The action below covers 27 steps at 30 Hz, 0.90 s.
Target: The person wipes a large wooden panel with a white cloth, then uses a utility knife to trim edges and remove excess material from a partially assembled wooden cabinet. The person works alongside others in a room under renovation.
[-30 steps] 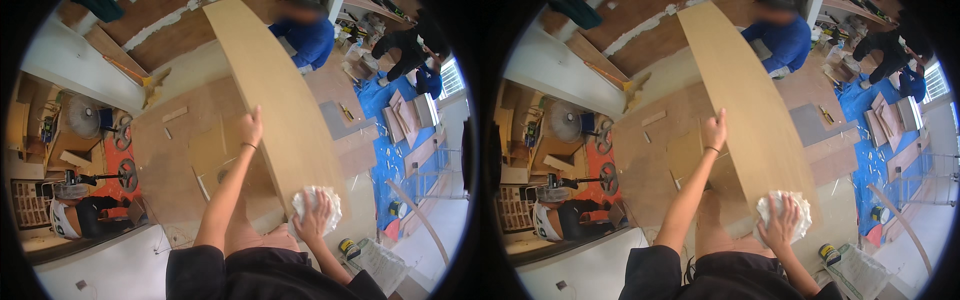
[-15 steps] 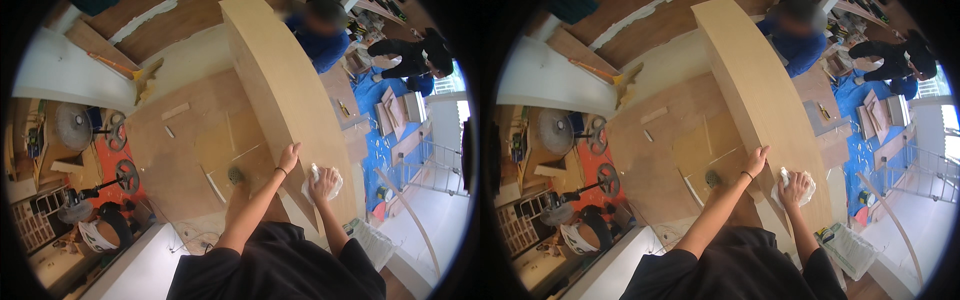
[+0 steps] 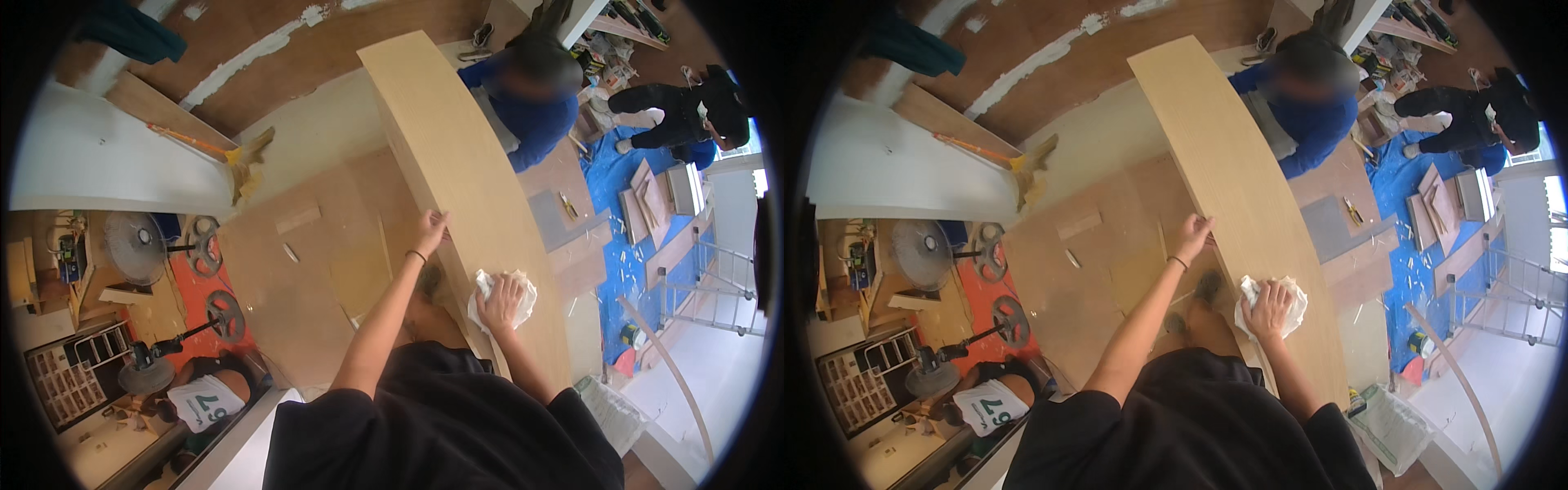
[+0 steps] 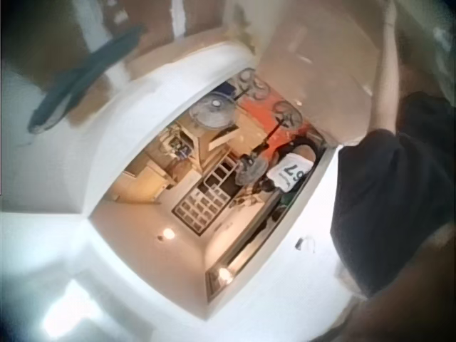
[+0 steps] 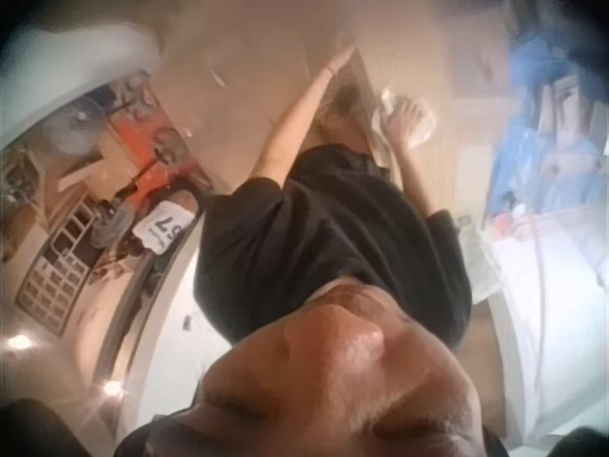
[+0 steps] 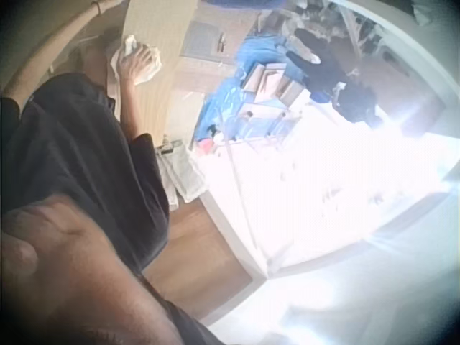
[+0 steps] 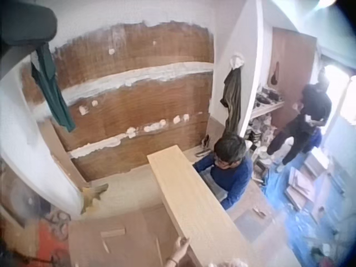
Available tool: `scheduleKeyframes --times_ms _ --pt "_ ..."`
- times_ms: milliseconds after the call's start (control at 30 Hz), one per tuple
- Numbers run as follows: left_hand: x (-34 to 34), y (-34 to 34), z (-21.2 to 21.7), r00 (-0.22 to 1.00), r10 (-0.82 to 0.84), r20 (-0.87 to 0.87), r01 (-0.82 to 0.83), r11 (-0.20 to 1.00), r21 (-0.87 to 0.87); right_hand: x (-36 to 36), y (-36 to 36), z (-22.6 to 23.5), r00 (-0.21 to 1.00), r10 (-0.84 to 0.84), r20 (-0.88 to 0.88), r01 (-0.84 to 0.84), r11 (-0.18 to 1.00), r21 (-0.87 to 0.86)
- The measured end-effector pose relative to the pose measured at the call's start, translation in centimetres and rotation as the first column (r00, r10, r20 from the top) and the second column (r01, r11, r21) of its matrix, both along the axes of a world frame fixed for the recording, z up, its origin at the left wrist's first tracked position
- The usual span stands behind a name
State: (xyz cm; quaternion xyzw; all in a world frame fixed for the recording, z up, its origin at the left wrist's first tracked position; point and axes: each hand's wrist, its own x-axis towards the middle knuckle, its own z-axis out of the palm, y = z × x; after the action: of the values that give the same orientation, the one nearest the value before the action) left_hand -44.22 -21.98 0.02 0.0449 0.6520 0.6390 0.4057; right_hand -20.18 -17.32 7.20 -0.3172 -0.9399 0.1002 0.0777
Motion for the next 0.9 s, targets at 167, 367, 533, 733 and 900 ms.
scheduleKeyframes --times_ms 167,367,533,733,900 --pt "-10.3 2.5 -0.5 0.982 -0.005 -0.190 -0.020 0.992 -0.126 -3.8 1.2 0.0 0.999 0.023 0.024 -0.021 0.997 -0.073" --pt "-22.1 4.8 -1.2 0.946 0.083 -0.314 -0.158 0.963 -0.220 -11.7 3.1 -0.1 0.998 0.057 -0.025 -0.059 0.994 -0.089" --pt "-32.3 9.1 0.5 0.861 0.178 -0.476 -0.306 0.930 -0.205 -15.4 5.1 -0.4 0.999 0.043 0.012 -0.042 0.995 -0.086" --pt "-42.3 12.4 0.7 0.846 0.247 -0.473 -0.266 0.964 0.027 -22.5 7.2 -0.1 1.000 0.021 -0.019 -0.022 0.999 -0.046" --pt "-42.8 12.3 0.6 0.961 0.195 -0.195 -0.158 0.969 0.188 -27.9 9.5 -0.3 0.999 0.033 0.015 -0.033 0.999 -0.028"
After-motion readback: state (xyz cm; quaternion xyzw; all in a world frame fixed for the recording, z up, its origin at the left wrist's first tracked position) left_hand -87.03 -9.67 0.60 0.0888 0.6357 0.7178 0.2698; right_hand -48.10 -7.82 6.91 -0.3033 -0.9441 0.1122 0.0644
